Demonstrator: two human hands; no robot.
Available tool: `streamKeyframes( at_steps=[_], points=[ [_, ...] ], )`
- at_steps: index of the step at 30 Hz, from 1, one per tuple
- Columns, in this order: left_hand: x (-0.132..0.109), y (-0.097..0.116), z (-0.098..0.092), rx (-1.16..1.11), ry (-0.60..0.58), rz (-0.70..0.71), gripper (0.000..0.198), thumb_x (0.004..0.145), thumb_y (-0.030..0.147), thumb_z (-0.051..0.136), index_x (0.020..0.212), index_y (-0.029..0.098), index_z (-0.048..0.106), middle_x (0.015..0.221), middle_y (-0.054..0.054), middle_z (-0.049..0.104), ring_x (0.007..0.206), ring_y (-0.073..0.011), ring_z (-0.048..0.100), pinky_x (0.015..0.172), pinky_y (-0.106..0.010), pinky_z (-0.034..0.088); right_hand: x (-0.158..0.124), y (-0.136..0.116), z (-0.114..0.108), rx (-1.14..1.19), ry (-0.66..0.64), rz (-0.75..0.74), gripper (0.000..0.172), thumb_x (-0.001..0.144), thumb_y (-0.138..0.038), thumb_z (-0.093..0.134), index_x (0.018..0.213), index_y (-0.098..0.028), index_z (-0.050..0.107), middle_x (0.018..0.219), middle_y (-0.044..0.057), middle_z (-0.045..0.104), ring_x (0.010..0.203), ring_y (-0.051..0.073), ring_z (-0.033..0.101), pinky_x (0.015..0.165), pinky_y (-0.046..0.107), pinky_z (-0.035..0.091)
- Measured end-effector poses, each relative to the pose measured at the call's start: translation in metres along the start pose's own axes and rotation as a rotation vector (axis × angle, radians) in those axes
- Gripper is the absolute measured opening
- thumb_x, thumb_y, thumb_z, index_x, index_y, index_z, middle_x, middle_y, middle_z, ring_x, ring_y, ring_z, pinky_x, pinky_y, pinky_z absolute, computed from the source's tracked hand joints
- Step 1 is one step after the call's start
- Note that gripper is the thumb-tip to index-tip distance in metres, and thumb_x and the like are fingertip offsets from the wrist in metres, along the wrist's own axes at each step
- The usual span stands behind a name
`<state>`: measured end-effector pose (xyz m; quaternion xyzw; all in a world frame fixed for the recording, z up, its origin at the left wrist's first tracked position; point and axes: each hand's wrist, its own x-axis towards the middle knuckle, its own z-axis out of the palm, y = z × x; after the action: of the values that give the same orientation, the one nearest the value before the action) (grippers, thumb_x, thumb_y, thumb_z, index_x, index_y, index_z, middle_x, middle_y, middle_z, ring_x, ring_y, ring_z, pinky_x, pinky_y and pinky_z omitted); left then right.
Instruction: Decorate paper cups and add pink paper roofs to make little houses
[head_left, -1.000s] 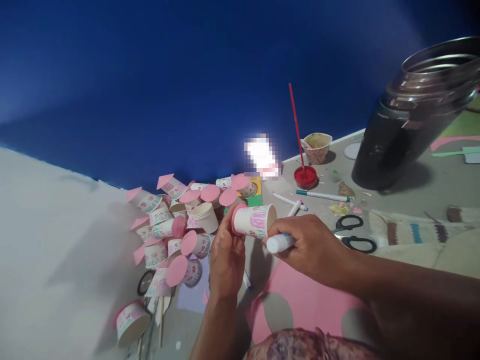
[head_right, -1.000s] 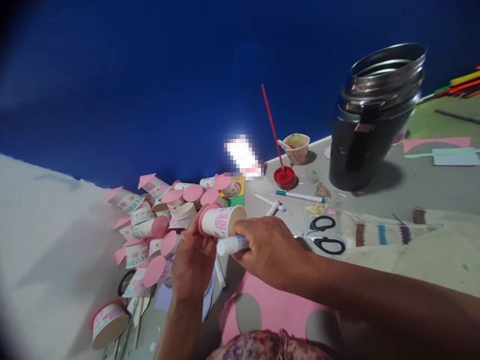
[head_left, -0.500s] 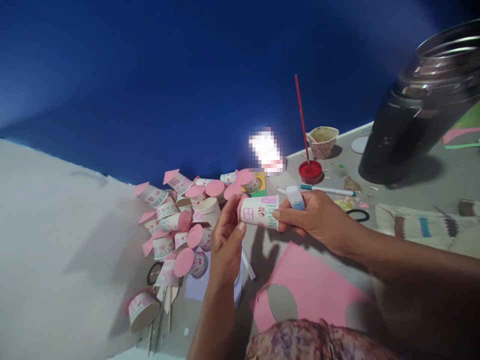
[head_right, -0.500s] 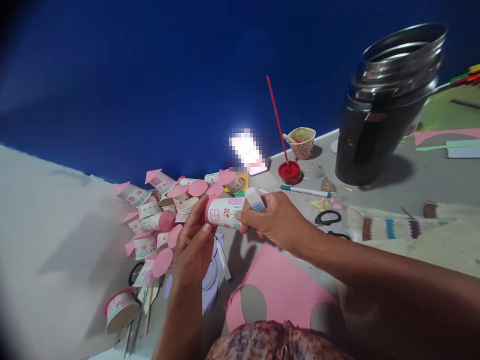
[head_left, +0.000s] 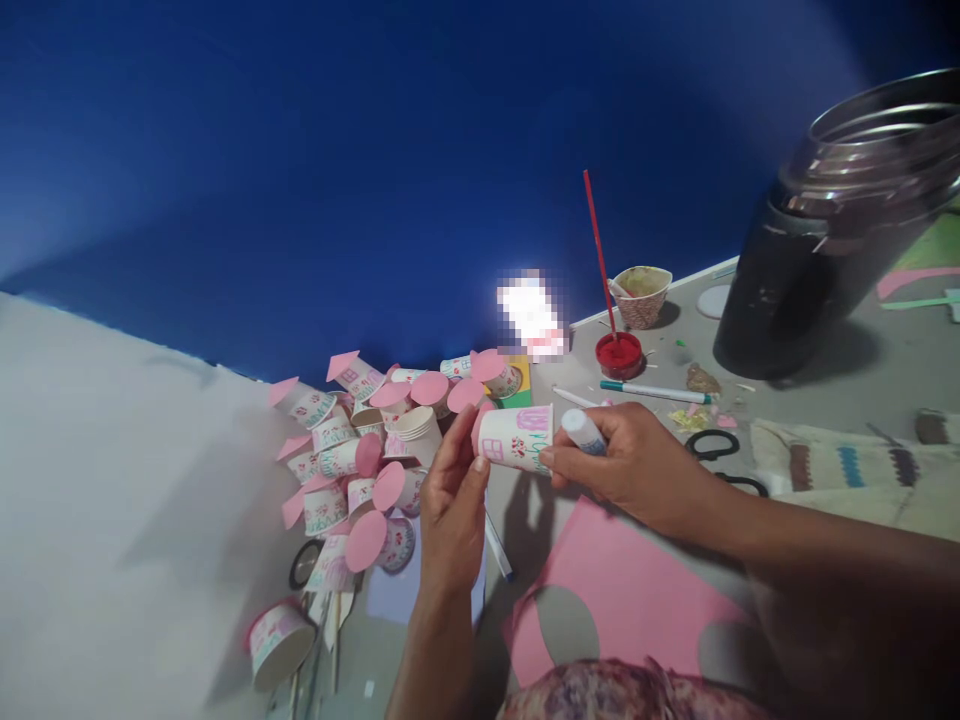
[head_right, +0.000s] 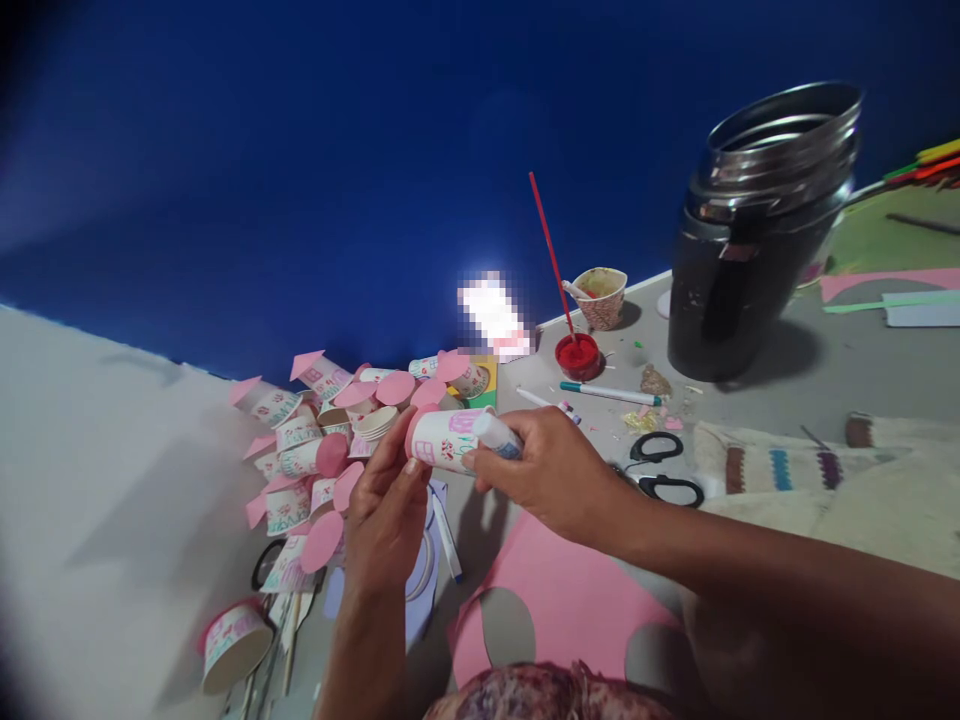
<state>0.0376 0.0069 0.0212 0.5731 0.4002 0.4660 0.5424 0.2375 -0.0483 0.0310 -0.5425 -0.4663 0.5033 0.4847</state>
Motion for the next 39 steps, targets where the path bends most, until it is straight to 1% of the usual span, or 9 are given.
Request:
streamKeyframes(
  at_steps=[5,12,17,21,25,30,35,37,39],
  points=[
    [0.0,0.0,0.003,-0.016,0.026,0.014,0.05,0.09,0.033,0.08,0.138,0.032,0.07,0.154,-0.005,0.064,0.146,-0.0288,0.055,0.115,-0.034,0.05,-0.002,0.0,0.0,0.003,0.005,-0.022,0.024,0.084,-0.029,0.066,0.063,-0.019,0.069,0.049,-0.005,0.054,0.041,0.008,0.045,0.039,0.022,0.03],
    [-0.001,-0.002,0.004,0.037,0.088,0.053,0.055,0.088,0.035,0.081,0.142,0.03,0.067,0.152,-0.008,0.065,0.147,-0.0318,0.054,0.119,-0.04,0.048,-0.003,-0.003,0.0,0.003,0.009,-0.031,0.024,0.085,-0.028,0.066,0.062,-0.019,0.068,0.048,-0.005,0.053,0.04,0.008,0.044,0.039,0.022,0.029],
    [-0.003,-0.005,0.003,0.065,0.104,0.073,0.056,0.09,0.036,0.08,0.144,0.032,0.066,0.155,-0.007,0.062,0.148,-0.0319,0.053,0.122,-0.042,0.046,-0.003,-0.004,0.0,-0.008,0.006,-0.046,0.024,0.085,-0.027,0.067,0.062,-0.019,0.068,0.048,-0.006,0.053,0.041,0.007,0.044,0.04,0.022,0.029],
    [-0.004,-0.007,0.003,0.076,0.1,0.083,0.057,0.091,0.035,0.078,0.146,0.033,0.063,0.158,-0.006,0.059,0.151,-0.032,0.049,0.124,-0.043,0.042,-0.003,-0.005,0.0,-0.005,0.002,-0.062,0.026,0.085,-0.028,0.067,0.061,-0.019,0.067,0.049,-0.006,0.052,0.041,0.007,0.045,0.04,0.021,0.03],
    [-0.003,-0.007,0.004,0.045,0.084,0.076,0.056,0.091,0.034,0.078,0.145,0.032,0.065,0.156,-0.006,0.061,0.149,-0.032,0.051,0.122,-0.042,0.045,-0.003,-0.004,0.001,-0.005,0.0,-0.075,0.025,0.086,-0.028,0.066,0.062,-0.018,0.068,0.05,-0.005,0.054,0.042,0.007,0.045,0.041,0.021,0.031],
    [-0.002,-0.002,0.004,-0.04,0.094,0.124,0.046,0.092,0.045,0.075,0.134,0.028,0.074,0.153,-0.009,0.064,0.147,-0.0338,0.053,0.116,-0.04,0.051,-0.001,-0.004,0.001,0.036,0.009,-0.049,0.023,0.085,-0.028,0.068,0.064,-0.018,0.07,0.052,-0.003,0.06,0.042,0.007,0.046,0.04,0.021,0.031],
    [0.001,0.002,0.002,-0.098,0.064,0.113,0.051,0.094,0.055,0.069,0.136,0.025,0.072,0.152,-0.012,0.064,0.146,-0.0318,0.055,0.112,-0.037,0.052,0.001,-0.005,-0.001,0.065,0.016,0.004,0.025,0.085,-0.028,0.067,0.063,-0.017,0.071,0.046,-0.006,0.053,0.039,0.007,0.038,0.039,0.022,0.028],
    [0.003,0.002,0.001,-0.124,0.051,0.084,0.053,0.094,0.058,0.067,0.136,0.025,0.072,0.153,-0.012,0.063,0.146,-0.0309,0.055,0.112,-0.036,0.051,0.0,-0.003,0.0,0.036,0.024,-0.024,0.026,0.086,-0.029,0.067,0.063,-0.017,0.07,0.047,-0.005,0.055,0.04,0.007,0.039,0.04,0.023,0.029],
    [0.004,0.002,0.0,-0.144,0.048,0.035,0.056,0.094,0.062,0.065,0.135,0.025,0.073,0.154,-0.012,0.062,0.146,-0.0311,0.054,0.114,-0.038,0.05,-0.001,0.001,0.001,-0.051,0.054,-0.121,0.025,0.086,-0.028,0.067,0.064,-0.018,0.069,0.051,-0.003,0.06,0.044,0.009,0.044,0.045,0.023,0.032]
  ],
)
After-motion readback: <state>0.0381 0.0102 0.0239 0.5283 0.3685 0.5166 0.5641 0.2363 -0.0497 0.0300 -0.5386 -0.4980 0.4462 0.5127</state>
